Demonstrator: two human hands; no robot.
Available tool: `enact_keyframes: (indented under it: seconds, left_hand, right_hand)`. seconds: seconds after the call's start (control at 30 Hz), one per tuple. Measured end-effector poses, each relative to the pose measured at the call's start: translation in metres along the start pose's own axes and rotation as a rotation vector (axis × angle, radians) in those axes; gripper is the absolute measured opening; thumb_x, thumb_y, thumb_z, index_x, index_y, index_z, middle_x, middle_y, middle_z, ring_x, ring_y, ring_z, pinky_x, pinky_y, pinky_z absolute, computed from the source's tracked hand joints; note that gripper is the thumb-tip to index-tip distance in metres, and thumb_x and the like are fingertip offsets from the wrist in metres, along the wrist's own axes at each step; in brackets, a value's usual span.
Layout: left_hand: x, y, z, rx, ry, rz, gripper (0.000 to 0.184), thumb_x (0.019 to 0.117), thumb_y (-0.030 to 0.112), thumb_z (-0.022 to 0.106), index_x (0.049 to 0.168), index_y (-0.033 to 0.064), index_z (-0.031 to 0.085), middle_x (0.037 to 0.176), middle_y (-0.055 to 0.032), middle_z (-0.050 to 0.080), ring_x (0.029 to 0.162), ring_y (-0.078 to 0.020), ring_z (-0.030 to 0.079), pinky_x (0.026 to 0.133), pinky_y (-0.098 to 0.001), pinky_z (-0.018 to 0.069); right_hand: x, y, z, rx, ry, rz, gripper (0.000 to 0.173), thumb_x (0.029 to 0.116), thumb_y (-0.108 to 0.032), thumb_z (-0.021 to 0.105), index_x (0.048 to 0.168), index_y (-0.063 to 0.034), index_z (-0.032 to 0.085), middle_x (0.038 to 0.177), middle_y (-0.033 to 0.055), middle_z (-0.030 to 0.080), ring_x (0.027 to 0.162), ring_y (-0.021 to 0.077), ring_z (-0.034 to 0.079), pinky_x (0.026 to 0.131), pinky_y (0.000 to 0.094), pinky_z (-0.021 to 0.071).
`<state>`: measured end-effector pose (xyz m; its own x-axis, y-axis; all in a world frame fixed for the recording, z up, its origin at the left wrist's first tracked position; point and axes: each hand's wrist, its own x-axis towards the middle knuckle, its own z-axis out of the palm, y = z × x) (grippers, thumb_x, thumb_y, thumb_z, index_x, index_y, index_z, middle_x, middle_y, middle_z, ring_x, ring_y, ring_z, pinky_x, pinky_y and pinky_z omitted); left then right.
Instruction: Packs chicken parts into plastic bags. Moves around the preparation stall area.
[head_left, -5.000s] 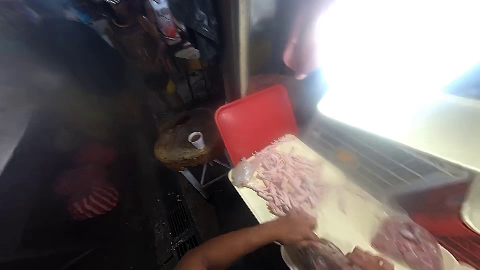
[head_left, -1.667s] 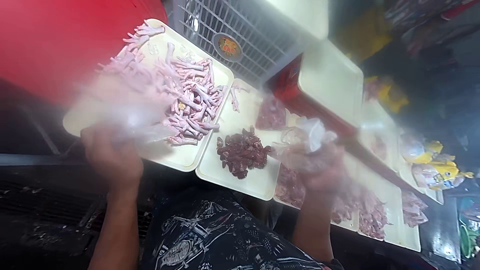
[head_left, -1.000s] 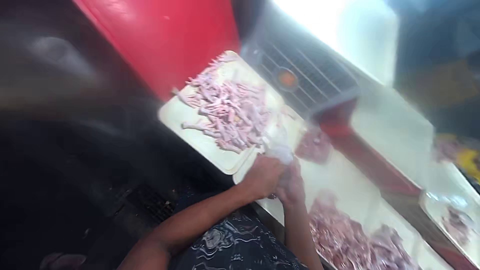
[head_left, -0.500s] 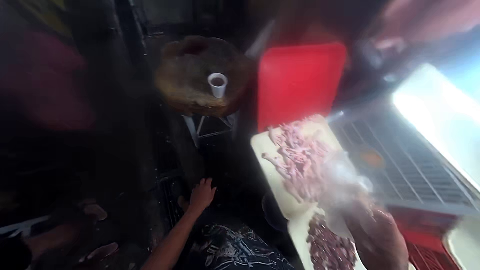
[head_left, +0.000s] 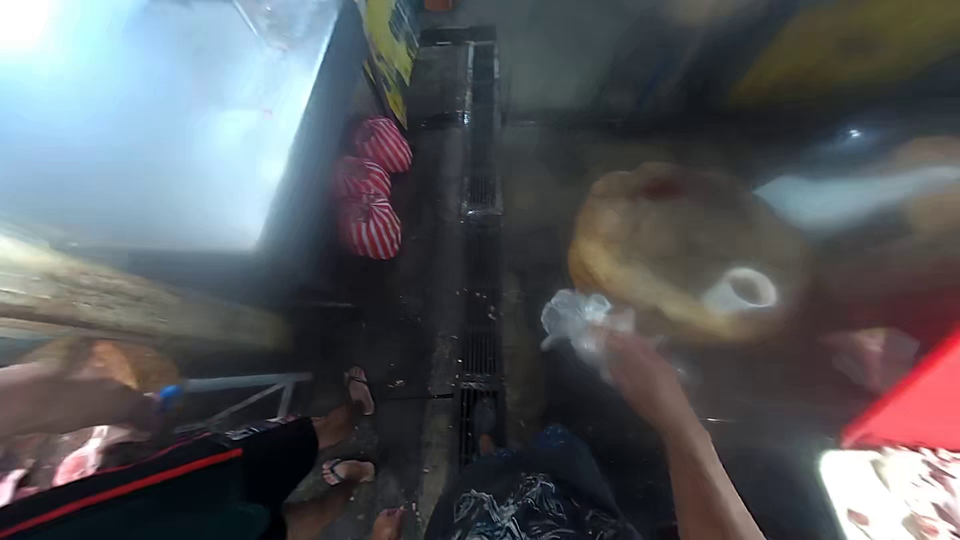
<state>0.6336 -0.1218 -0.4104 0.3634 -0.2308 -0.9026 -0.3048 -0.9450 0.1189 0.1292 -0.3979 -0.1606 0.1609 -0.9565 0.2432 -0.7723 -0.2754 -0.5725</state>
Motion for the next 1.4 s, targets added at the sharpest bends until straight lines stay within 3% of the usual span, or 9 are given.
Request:
enact_keyframes:
  seconds: [0.23, 0.33, 0.5, 0.7, 0.8, 0.93, 1.03, 1.27, 1.4]
  left_hand:
    - [0.020, 0.096, -0.066, 0.159, 0.030, 0.103, 0.043, 0.1075, 0.029, 0.054, 0.127, -0.0084, 0.062, 0.118, -0.0299, 0.066, 0.107, -0.0393, 0.064, 0.096, -0.0538, 0.0498]
    - [0.061, 0.182, -0.054, 0.242, -0.092, 0.206, 0.048, 0.1067, 0.036, 0.056, 0.132, -0.0052, 0.061, 0.130, -0.0293, 0.064, 0.124, -0.0421, 0.060, 0.107, -0.0576, 0.0449]
    - [0.085, 0.358, -0.022, 0.092, -0.207, 0.365, 0.048, 0.1023, 0.039, 0.063, 0.134, 0.0036, 0.062, 0.127, -0.0204, 0.068, 0.118, -0.0333, 0.066, 0.104, -0.0531, 0.0502]
    - [0.097, 0.520, -0.040, 0.350, -0.620, 0.558, 0.040, 0.1089, 0.016, 0.048, 0.142, -0.0042, 0.054, 0.143, -0.0280, 0.056, 0.135, -0.0377, 0.053, 0.116, -0.0516, 0.0377]
    - [0.085, 0.594, -0.063, 0.562, -0.533, 0.507, 0.039, 0.1072, 0.018, 0.052, 0.138, -0.0041, 0.058, 0.141, -0.0273, 0.058, 0.135, -0.0397, 0.053, 0.116, -0.0552, 0.0360]
    - [0.089, 0.706, -0.074, 0.915, -0.285, 0.480, 0.063, 0.1058, 0.047, 0.050, 0.152, 0.0051, 0.044, 0.152, -0.0351, 0.041, 0.135, -0.0560, 0.046, 0.102, -0.0714, 0.0441]
    - [0.076, 0.792, -0.074, 0.981, -0.152, 0.406, 0.072, 0.0962, 0.060, 0.058, 0.149, 0.0113, 0.049, 0.152, -0.0319, 0.041, 0.133, -0.0551, 0.047, 0.096, -0.0710, 0.0481]
    - [0.095, 0.931, -0.056, 1.008, -0.359, 0.744, 0.057, 0.1005, 0.051, 0.058, 0.138, 0.0076, 0.058, 0.148, -0.0327, 0.045, 0.132, -0.0562, 0.048, 0.100, -0.0721, 0.0445]
    - [0.160, 0.986, -0.067, 0.649, -0.394, 0.826, 0.052, 0.0980, 0.047, 0.065, 0.124, 0.0017, 0.069, 0.131, -0.0228, 0.065, 0.131, -0.0407, 0.055, 0.112, -0.0613, 0.0411]
  right_hand:
    - [0.165, -0.008, 0.061, -0.034, 0.214, 0.008, 0.031, 0.0990, -0.008, 0.057, 0.126, -0.0041, 0.070, 0.131, 0.0212, 0.066, 0.119, 0.0337, 0.067, 0.099, 0.0482, 0.0568]
    - [0.210, 0.009, 0.060, -0.051, 0.305, -0.008, 0.030, 0.0998, -0.010, 0.057, 0.126, -0.0030, 0.070, 0.132, 0.0214, 0.066, 0.121, 0.0332, 0.066, 0.102, 0.0471, 0.0559]
    - [0.257, 0.050, 0.069, -0.059, 0.327, 0.093, 0.028, 0.0992, -0.011, 0.059, 0.122, -0.0012, 0.070, 0.130, 0.0230, 0.065, 0.123, 0.0315, 0.064, 0.104, 0.0428, 0.0546]
    - [0.321, 0.107, 0.102, -0.095, 0.247, 0.307, 0.031, 0.0991, -0.011, 0.056, 0.125, 0.0038, 0.067, 0.133, 0.0270, 0.063, 0.127, 0.0372, 0.061, 0.108, 0.0469, 0.0506]
    - [0.366, 0.125, 0.108, -0.071, 0.191, 0.331, 0.032, 0.0987, -0.009, 0.056, 0.126, 0.0050, 0.066, 0.134, 0.0276, 0.062, 0.129, 0.0388, 0.060, 0.109, 0.0487, 0.0493]
    - [0.445, 0.153, 0.100, -0.085, 0.131, 0.247, 0.030, 0.0979, -0.010, 0.059, 0.123, 0.0030, 0.069, 0.133, 0.0258, 0.063, 0.125, 0.0370, 0.063, 0.106, 0.0480, 0.0525]
    - [0.499, 0.166, 0.086, -0.120, 0.079, 0.232, 0.031, 0.0990, -0.011, 0.058, 0.125, 0.0035, 0.067, 0.135, 0.0270, 0.061, 0.127, 0.0383, 0.061, 0.107, 0.0491, 0.0512]
    - [0.564, 0.210, 0.066, -0.177, 0.216, 0.359, 0.035, 0.0976, -0.011, 0.060, 0.127, 0.0082, 0.064, 0.136, 0.0321, 0.059, 0.129, 0.0455, 0.058, 0.110, 0.0515, 0.0473]
    - [0.581, 0.257, 0.059, -0.132, 0.269, 0.468, 0.037, 0.0982, -0.011, 0.061, 0.128, 0.0097, 0.064, 0.137, 0.0333, 0.059, 0.131, 0.0451, 0.056, 0.112, 0.0516, 0.0465]
